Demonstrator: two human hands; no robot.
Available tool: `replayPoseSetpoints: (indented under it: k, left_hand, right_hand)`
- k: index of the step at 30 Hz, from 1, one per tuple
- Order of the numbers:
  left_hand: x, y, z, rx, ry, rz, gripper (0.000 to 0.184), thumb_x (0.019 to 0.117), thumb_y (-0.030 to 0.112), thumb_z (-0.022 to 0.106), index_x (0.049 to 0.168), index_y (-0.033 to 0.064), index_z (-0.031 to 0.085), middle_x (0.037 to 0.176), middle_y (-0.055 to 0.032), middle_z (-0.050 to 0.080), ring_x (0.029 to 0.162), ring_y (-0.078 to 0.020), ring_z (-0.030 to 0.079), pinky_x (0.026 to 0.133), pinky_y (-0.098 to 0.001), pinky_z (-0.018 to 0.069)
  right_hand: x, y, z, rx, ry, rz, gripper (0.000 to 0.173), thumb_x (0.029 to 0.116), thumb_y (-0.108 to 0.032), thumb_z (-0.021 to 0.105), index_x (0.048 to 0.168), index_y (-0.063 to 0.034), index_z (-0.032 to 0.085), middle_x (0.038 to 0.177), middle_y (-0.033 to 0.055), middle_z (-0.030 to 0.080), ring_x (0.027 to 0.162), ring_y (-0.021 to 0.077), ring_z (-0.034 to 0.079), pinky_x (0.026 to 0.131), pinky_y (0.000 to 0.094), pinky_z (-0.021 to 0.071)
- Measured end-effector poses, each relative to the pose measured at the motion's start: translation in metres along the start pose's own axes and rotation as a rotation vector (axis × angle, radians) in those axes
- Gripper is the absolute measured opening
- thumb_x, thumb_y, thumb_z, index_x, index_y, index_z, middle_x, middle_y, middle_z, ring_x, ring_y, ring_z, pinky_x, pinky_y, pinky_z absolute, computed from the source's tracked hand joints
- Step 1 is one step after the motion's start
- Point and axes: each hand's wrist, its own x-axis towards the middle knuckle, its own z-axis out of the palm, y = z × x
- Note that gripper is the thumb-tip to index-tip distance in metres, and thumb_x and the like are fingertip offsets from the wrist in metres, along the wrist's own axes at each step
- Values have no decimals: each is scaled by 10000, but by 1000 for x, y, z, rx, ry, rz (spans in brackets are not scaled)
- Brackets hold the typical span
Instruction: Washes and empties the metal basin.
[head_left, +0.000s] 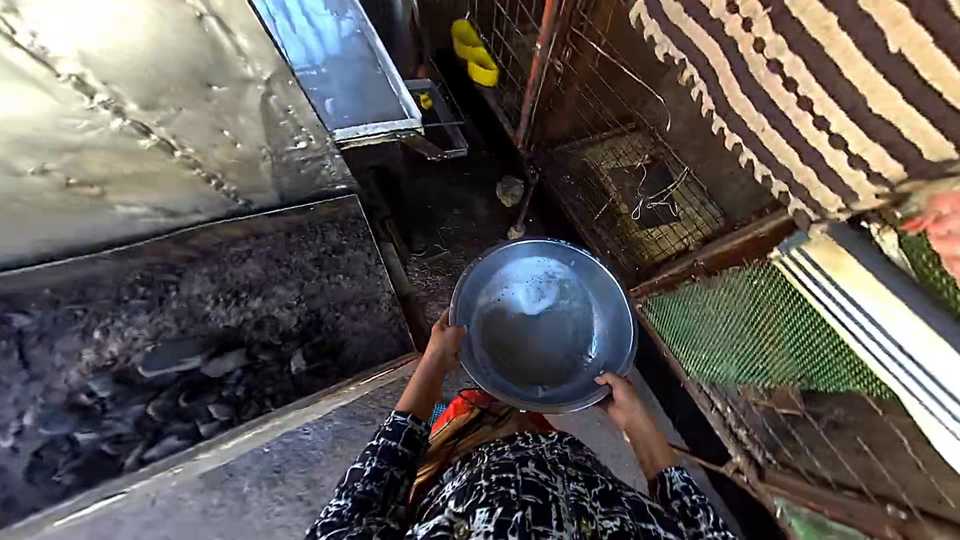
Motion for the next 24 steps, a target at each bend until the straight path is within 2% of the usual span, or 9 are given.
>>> replayPoseSetpoints:
  k: [3,7,10,14,16,20,22,24]
  left_hand:
    - [13,-20,23,-91,55,-22,663,928,-159,478,1544,48,350,1277,-166,601,951,-155,642,772,-330,561]
    - [41,-41,45,-154,84,-27,645,940,-150,469,1545,39,349,1311,-184,588,977,-173,636,797,-348,557]
    - [64,-62,56,-210,102,-50,665,940,-152,469,1562,35,324,1369,-217,556,1045,-212,627,846,-382,551]
    - [96,-94,62,-242,158,-162,634,956,-115,507,1551,47,359,1354,-235,565,1046,-262,622,851,-434,541]
    - [115,-112,62,-267,183,-187,618,951,-118,522,1534,22,375,1367,-264,556,1092,-306,619,893,-476,538]
    - [165,-126,63,-361,265,-201,538,1000,-65,535,1517,-12,397,1404,-290,537,1203,-356,585,987,-522,500]
    - [205,-123,60,-360,309,-212,481,1027,-11,520,1498,-13,424,1384,-286,554,1190,-359,591,983,-529,500]
    - [246,-99,54,-332,324,-228,471,1026,-11,504,1488,-31,418,1360,-296,543,1139,-357,576,945,-527,489]
  right_hand:
    - [38,-21,-3,-16,16,-57,462,966,44,491,1409,-40,392,1107,215,591,883,298,650,694,459,580]
    - [85,-31,0,-22,58,-111,509,951,80,496,1429,-57,387,1158,208,568,921,284,624,729,445,564]
    - [116,-33,6,-48,90,-154,549,959,90,494,1467,-64,356,1219,221,550,960,294,611,755,455,552]
    - [153,-35,13,-147,131,-161,632,952,103,498,1526,-86,314,1309,241,524,1026,316,592,801,475,536]
    - [171,-41,23,-211,135,-157,647,956,102,505,1540,-86,300,1320,251,517,1030,324,589,804,480,535]
    - [211,-80,70,-406,137,-82,659,971,54,508,1564,-96,260,1312,299,512,1010,390,599,761,538,538]
    - [243,-110,112,-507,116,-42,653,993,5,508,1574,-129,243,1311,316,518,995,426,616,735,570,544]
    - [274,-150,168,-578,69,-36,632,1022,-36,492,1585,-157,231,1350,318,498,1031,452,609,741,598,538]
